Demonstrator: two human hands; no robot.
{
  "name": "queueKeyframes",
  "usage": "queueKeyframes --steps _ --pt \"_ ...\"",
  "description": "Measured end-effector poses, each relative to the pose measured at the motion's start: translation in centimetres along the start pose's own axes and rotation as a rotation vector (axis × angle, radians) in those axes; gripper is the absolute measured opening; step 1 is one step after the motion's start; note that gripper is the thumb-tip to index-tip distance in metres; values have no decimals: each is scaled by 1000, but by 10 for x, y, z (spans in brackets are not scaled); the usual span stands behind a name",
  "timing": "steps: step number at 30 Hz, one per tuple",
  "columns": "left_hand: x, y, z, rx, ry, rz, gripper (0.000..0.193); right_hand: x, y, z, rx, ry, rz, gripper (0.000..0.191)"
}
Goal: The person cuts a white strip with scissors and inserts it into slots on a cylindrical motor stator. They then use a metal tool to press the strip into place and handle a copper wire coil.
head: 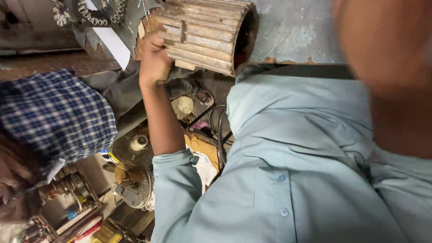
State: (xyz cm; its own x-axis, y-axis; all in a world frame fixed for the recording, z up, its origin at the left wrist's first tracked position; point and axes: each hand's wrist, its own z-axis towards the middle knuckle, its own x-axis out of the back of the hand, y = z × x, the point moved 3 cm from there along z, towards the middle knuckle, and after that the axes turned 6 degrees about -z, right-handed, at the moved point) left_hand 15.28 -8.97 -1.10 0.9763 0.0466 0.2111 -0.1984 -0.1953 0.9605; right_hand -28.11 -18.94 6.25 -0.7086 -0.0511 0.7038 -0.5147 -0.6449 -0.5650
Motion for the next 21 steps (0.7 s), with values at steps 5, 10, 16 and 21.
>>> queueKeyframes --steps 5,10,16,21 --pt "10 -15 -2 -20 9 -31 18 -51 -42 6 139 -114 316 17" --pt "17 -12 0 -17 -58 31 14 -80 -36 2 129 -215 410 17" --pt "12 7 8 -102 7 171 20 -88 -26 13 38 -297 490 10" --pt "-2 24 12 -15 -93 75 25 -87 -26 12 51 -257 521 11"
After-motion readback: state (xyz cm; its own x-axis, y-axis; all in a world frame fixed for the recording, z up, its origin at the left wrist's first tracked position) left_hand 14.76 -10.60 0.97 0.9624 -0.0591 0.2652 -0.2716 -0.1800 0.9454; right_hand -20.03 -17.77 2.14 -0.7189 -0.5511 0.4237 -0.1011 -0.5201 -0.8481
